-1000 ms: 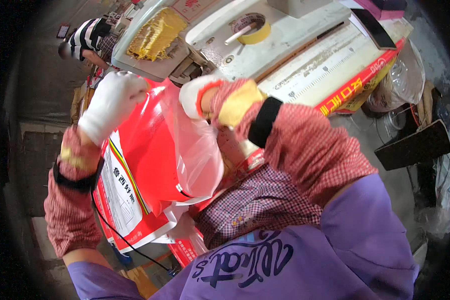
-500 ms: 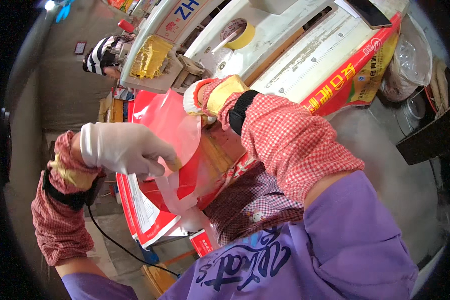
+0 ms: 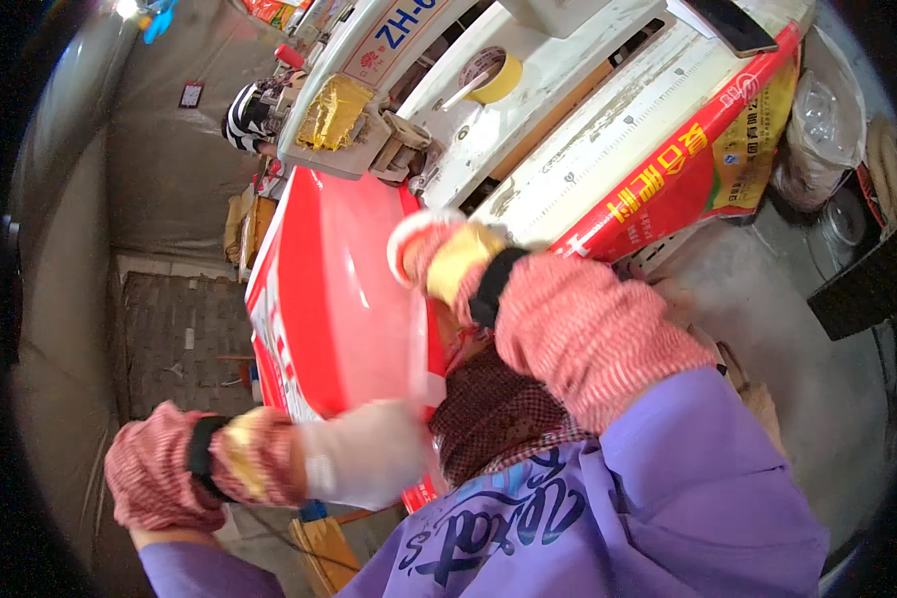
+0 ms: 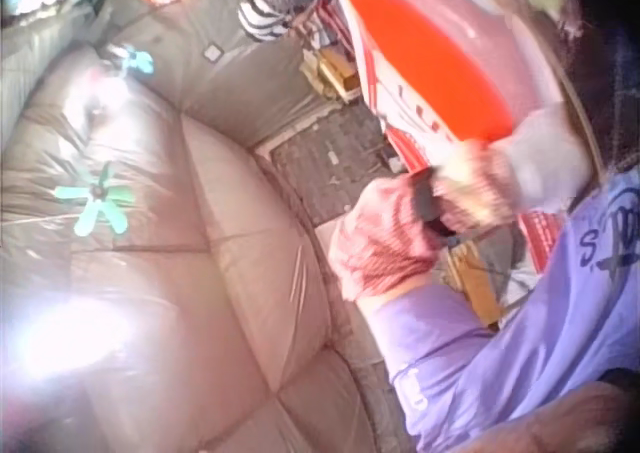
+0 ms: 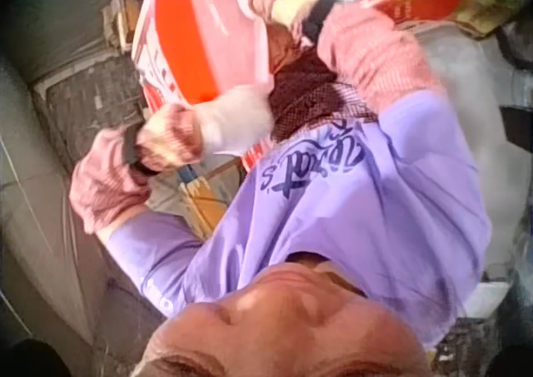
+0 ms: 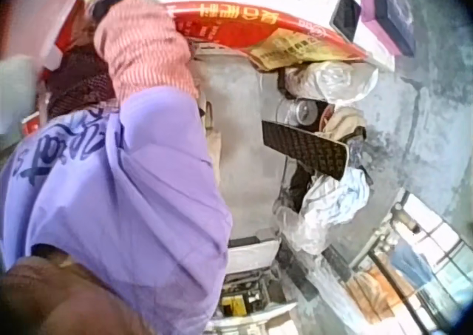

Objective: The recorder uses an industrial sewing machine to stitch large plastic fertilizer bags.

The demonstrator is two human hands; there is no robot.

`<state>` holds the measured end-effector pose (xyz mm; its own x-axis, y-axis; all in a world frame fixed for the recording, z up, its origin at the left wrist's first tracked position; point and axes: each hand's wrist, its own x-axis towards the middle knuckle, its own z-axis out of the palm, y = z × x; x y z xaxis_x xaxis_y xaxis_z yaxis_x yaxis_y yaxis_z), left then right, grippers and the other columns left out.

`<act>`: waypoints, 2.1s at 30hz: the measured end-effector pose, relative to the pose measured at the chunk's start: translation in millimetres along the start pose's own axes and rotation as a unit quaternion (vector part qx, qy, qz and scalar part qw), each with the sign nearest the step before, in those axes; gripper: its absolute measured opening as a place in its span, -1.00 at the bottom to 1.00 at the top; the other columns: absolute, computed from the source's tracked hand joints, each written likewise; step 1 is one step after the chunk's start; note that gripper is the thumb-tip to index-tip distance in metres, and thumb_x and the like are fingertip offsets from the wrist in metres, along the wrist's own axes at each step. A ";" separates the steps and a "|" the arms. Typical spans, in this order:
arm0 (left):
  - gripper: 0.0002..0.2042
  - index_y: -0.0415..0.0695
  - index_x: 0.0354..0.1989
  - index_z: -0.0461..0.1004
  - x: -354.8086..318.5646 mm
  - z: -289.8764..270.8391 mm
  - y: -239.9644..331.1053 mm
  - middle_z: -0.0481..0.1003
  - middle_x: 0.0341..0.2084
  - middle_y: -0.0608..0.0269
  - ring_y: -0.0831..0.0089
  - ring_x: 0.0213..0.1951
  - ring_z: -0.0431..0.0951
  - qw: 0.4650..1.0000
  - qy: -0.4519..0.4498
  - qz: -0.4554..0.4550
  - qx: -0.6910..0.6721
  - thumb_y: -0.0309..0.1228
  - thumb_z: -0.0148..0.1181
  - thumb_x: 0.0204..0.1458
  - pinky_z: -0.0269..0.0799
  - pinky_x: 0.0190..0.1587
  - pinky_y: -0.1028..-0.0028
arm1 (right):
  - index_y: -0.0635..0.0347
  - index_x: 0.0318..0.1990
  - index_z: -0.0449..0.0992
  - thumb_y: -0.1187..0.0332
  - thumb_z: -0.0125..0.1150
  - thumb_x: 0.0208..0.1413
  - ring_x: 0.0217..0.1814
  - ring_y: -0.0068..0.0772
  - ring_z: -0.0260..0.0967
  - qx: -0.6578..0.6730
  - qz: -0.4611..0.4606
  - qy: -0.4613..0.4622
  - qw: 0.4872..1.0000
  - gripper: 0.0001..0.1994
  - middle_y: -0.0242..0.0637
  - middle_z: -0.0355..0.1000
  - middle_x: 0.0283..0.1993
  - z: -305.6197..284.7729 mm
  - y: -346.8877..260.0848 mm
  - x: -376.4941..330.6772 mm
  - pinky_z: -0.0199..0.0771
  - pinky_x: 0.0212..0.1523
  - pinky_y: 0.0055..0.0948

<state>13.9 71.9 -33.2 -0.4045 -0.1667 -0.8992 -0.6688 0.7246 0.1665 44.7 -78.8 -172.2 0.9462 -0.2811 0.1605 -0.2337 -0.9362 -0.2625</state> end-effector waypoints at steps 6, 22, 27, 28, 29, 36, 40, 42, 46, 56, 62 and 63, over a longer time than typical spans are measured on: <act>-0.83 -0.18 -0.62 0.46 24.8 -34.2 5.3 0.41 -0.74 0.12 0.14 -0.65 0.46 0.984 0.066 0.017 -0.165 -0.32 0.14 -0.31 0.38 -0.58 0.26 | 0.08 -0.44 0.57 0.42 0.05 -0.15 -0.47 -0.32 0.28 -0.153 0.164 0.098 0.970 -0.85 -0.32 0.41 -0.49 32.1 -55.2 -50.7 0.29 -0.68 -0.28; -0.76 -0.16 -0.57 0.52 14.9 -62.2 -43.3 0.46 -0.65 0.11 0.13 -0.52 0.49 0.973 -0.130 -0.152 -0.113 -0.23 0.11 -0.21 0.40 -0.45 0.26 | 0.44 -0.04 0.31 0.36 -0.05 -0.06 -0.50 -0.25 0.38 0.076 0.245 0.122 0.959 -0.58 -0.17 0.43 -0.49 35.5 -29.4 42.9 0.38 -0.50 -0.31; -0.81 -0.07 -0.50 0.53 -23.0 -59.2 -45.5 0.47 -0.64 0.20 0.23 -0.53 0.50 0.950 -0.223 -0.181 -0.123 -0.25 0.11 -0.23 0.40 -0.45 0.26 | 0.52 0.05 0.25 0.36 -0.04 -0.10 -0.51 -0.24 0.36 0.085 0.250 0.118 0.957 -0.48 -0.15 0.43 -0.48 35.6 -31.2 27.0 0.36 -0.48 -0.29; -0.82 -0.06 -0.48 0.54 -26.5 -54.0 -30.2 0.47 -0.66 0.20 0.24 -0.55 0.50 0.956 -0.163 -0.212 -0.123 -0.32 0.13 -0.30 0.37 -0.52 0.24 | 0.49 -0.01 0.31 0.36 -0.01 -0.12 -0.52 -0.25 0.36 0.074 0.224 0.122 0.964 -0.52 -0.16 0.43 -0.52 36.1 -31.3 25.9 0.35 -0.49 -0.28; -0.87 -0.09 -0.58 0.52 -23.8 -50.5 -19.7 0.45 -0.69 0.20 0.24 -0.61 0.48 0.989 -0.072 -0.108 -0.072 -0.36 0.14 -0.35 0.34 -0.58 0.25 | 0.47 -0.07 0.38 0.36 0.01 -0.14 -0.53 -0.25 0.36 0.064 0.191 0.139 0.970 -0.56 -0.17 0.42 -0.55 36.7 -31.4 25.9 0.35 -0.50 -0.28; -0.80 -0.11 -0.71 0.49 14.3 -35.1 -14.3 0.40 -0.78 0.14 0.13 -0.63 0.44 0.988 0.034 -0.060 -0.142 -0.24 0.14 -0.28 0.33 -0.55 0.28 | 0.26 -0.33 0.51 0.32 0.08 -0.14 -0.63 -0.37 0.30 -0.086 0.225 0.121 0.963 -0.76 -0.32 0.36 -0.66 63.0 -26.7 66.7 0.29 -0.60 -0.36; -0.73 -0.21 -0.50 0.49 3.7 -43.5 -20.0 0.43 -0.71 0.12 0.13 -0.60 0.47 0.972 0.011 -0.145 -0.186 -0.22 0.10 -0.19 0.38 -0.48 0.25 | 0.22 -0.37 0.51 0.32 0.10 -0.14 -0.67 -0.42 0.27 -0.343 0.377 0.097 0.855 -0.80 -0.35 0.33 -0.69 83.6 -20.9 78.4 0.28 -0.63 -0.41; -0.71 -0.24 -0.40 0.47 5.9 -47.4 -15.3 0.44 -0.68 0.10 0.14 -0.56 0.49 0.976 0.013 -0.145 -0.162 -0.23 0.09 -0.17 0.40 -0.47 0.26 | 0.20 -0.43 0.49 0.30 0.08 -0.10 -0.69 -0.45 0.24 -0.769 0.435 -0.026 0.467 -0.83 -0.32 0.32 -0.69 86.3 -19.4 75.2 0.26 -0.65 -0.43; -0.75 -0.22 -0.34 0.41 17.5 -42.9 -29.3 0.45 -0.62 0.12 0.19 -0.50 0.51 0.978 -0.001 -0.182 -0.106 -0.30 0.06 -0.13 0.42 -0.48 0.30 | 0.17 -0.44 0.50 0.30 0.07 -0.09 -0.66 -0.41 0.26 -0.144 0.237 0.153 0.949 -0.84 -0.32 0.34 -0.66 75.1 -19.2 65.1 0.30 -0.61 -0.41; -0.79 -0.07 -0.43 0.54 -51.1 -7.5 -162.1 0.48 -0.55 0.20 0.25 -0.45 0.46 0.934 0.231 -0.162 -0.219 -0.32 0.28 -0.29 0.37 -0.31 0.35 | 0.09 -0.44 0.50 0.31 0.05 -0.06 -0.59 -0.31 0.31 -0.136 0.144 0.199 0.960 -0.87 -0.30 0.38 -0.60 51.3 -17.8 28.2 0.40 -0.50 -0.37; -0.86 -0.02 -0.58 0.50 -45.7 -24.6 -143.2 0.41 -0.70 0.25 0.23 -0.55 0.43 0.974 0.156 -0.161 -0.039 -0.29 0.23 -0.35 0.34 -0.43 0.33 | 0.29 -0.36 0.50 0.37 0.04 -0.12 -0.48 -0.20 0.41 0.005 0.229 0.187 0.955 -0.79 -0.13 0.42 -0.55 26.0 -23.7 -17.7 0.43 -0.47 -0.30; -0.88 0.00 -0.63 0.47 -36.1 -17.6 -121.9 0.39 -0.73 0.26 0.23 -0.58 0.43 0.983 0.081 -0.160 -0.039 -0.27 0.21 -0.34 0.34 -0.46 0.34 | 0.28 -0.43 0.50 0.39 -0.03 -0.07 -0.56 -0.16 0.39 -0.081 0.282 0.168 0.941 -0.81 -0.09 0.39 -0.59 23.0 -26.6 -18.9 0.42 -0.53 -0.28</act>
<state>99.0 -22.2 -13.9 -0.2545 -0.4866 -0.8357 -0.8208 0.5657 -0.0794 38.2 -43.8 -190.1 0.5426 -0.7686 0.3389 -0.7350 -0.6297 -0.2515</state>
